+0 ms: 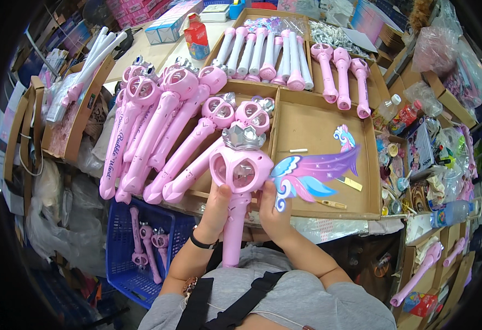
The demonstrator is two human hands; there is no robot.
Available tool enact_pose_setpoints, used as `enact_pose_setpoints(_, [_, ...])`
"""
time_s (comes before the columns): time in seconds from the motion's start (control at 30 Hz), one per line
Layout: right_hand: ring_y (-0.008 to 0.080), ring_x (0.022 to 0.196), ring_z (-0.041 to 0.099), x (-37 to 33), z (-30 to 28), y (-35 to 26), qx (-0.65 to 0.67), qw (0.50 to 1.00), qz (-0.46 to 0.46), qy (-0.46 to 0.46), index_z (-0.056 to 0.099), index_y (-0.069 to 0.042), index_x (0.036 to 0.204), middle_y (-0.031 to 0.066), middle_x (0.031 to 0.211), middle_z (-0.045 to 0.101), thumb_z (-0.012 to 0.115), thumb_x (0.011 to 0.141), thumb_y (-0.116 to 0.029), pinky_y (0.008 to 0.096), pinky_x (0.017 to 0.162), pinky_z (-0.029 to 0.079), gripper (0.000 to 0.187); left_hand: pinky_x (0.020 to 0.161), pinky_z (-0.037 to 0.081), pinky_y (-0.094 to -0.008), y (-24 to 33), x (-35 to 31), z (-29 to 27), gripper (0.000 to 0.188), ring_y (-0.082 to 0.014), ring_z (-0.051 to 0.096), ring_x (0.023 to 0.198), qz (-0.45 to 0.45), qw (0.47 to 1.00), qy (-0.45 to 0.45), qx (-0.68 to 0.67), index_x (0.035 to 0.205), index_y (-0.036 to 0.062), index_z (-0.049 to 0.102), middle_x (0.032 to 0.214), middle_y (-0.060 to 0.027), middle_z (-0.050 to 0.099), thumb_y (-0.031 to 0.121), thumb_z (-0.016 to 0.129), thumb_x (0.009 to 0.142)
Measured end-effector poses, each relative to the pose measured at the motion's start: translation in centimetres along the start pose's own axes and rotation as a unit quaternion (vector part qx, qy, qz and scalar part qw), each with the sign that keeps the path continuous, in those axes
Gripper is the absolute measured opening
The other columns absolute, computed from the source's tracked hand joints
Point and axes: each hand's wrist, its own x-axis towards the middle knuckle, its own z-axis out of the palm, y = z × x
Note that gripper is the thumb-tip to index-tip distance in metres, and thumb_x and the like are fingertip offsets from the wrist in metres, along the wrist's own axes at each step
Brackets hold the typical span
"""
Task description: The person assembles pink fan sticks by inserting a silver crown piece into the top, applying glue with a brush, and attaching a holographic wing sticker. They repeat this process on multiple sticks, placing finished units on the table.
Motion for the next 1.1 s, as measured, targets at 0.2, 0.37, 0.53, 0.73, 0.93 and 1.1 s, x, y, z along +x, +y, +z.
enact_pose_setpoints(0.2, [0.013, 0.054, 0.05, 1.8, -1.0, -1.3, -0.148, 0.983, -0.046, -0.1, 0.055, -0.002, 0.078, 0.003, 0.063, 0.051, 0.049, 0.094, -0.017, 0.0304, 0.048, 0.039, 0.022, 0.063, 0.053, -0.0278, -0.5, 0.3, -1.6, 0.079, -0.0152, 0.061, 0.077, 0.034, 0.999, -0.009, 0.013, 0.123, 0.0019, 0.039, 0.097, -0.0099, 0.058, 0.061, 0.06, 0.075])
enact_pose_setpoints(0.37, [0.0084, 0.054, 0.047, 1.3, -3.3, -4.5, -0.032, 0.942, 0.19, -0.276, 0.056, -0.003, 0.079, -0.0009, 0.06, 0.048, 0.042, 0.097, -0.028, 0.026, 0.047, 0.035, 0.033, 0.082, 0.047, -0.0303, -1.1, 0.5, -2.4, 0.081, -0.0173, 0.057, 0.095, 0.09, 0.984, 0.037, 0.146, 0.131, 0.0005, 0.033, 0.112, -0.0109, 0.054, 0.04, 0.073, 0.073])
enact_pose_setpoints(0.53, [0.0099, 0.053, 0.045, 0.4, -3.3, -2.6, 0.04, 0.991, 0.074, -0.109, 0.05, -0.006, 0.081, 0.0029, 0.062, 0.05, 0.034, 0.098, -0.034, 0.0219, 0.049, 0.034, 0.037, 0.06, 0.052, -0.0355, -0.4, 1.1, -3.9, 0.09, -0.0258, 0.062, 0.07, -0.056, 0.978, -0.029, -0.197, 0.119, -0.001, 0.047, 0.092, -0.0184, 0.06, 0.076, 0.031, 0.077])
enact_pose_setpoints(0.73, [0.0091, 0.065, 0.046, -0.2, -1.9, 0.5, -0.011, 0.995, 0.072, -0.075, 0.052, -0.003, 0.084, 0.0007, 0.072, 0.05, 0.039, 0.098, -0.024, 0.025, 0.057, 0.038, 0.028, 0.045, 0.048, -0.0261, -1.4, 1.9, -1.7, 0.099, -0.018, 0.058, 0.052, -0.011, 0.998, -0.062, -0.016, 0.109, 0.0001, 0.052, 0.072, -0.0104, 0.061, 0.085, 0.025, 0.067])
enact_pose_setpoints(0.93, [0.0102, 0.063, 0.047, -0.4, -2.1, 0.6, 0.005, 0.999, -0.004, -0.043, 0.051, -0.003, 0.082, 0.0019, 0.071, 0.051, 0.041, 0.097, -0.019, 0.0263, 0.056, 0.039, 0.024, 0.042, 0.05, -0.031, 0.3, 2.3, -0.7, 0.067, -0.0221, 0.059, 0.05, -0.098, 0.974, -0.093, -0.184, 0.108, 0.0008, 0.051, 0.074, -0.015, 0.062, 0.062, 0.033, 0.087])
enact_pose_setpoints(1.1, [0.0116, 0.059, 0.047, -0.8, -1.6, 0.3, -0.066, 0.997, 0.0, -0.033, 0.051, -0.002, 0.08, 0.0025, 0.068, 0.05, 0.045, 0.095, -0.012, 0.0278, 0.051, 0.038, 0.019, 0.041, 0.048, -0.0278, 0.4, 1.6, 0.4, 0.069, -0.0177, 0.058, 0.049, -0.103, 0.987, -0.044, -0.112, 0.105, 0.0019, 0.053, 0.073, -0.0113, 0.062, 0.065, 0.033, 0.085])
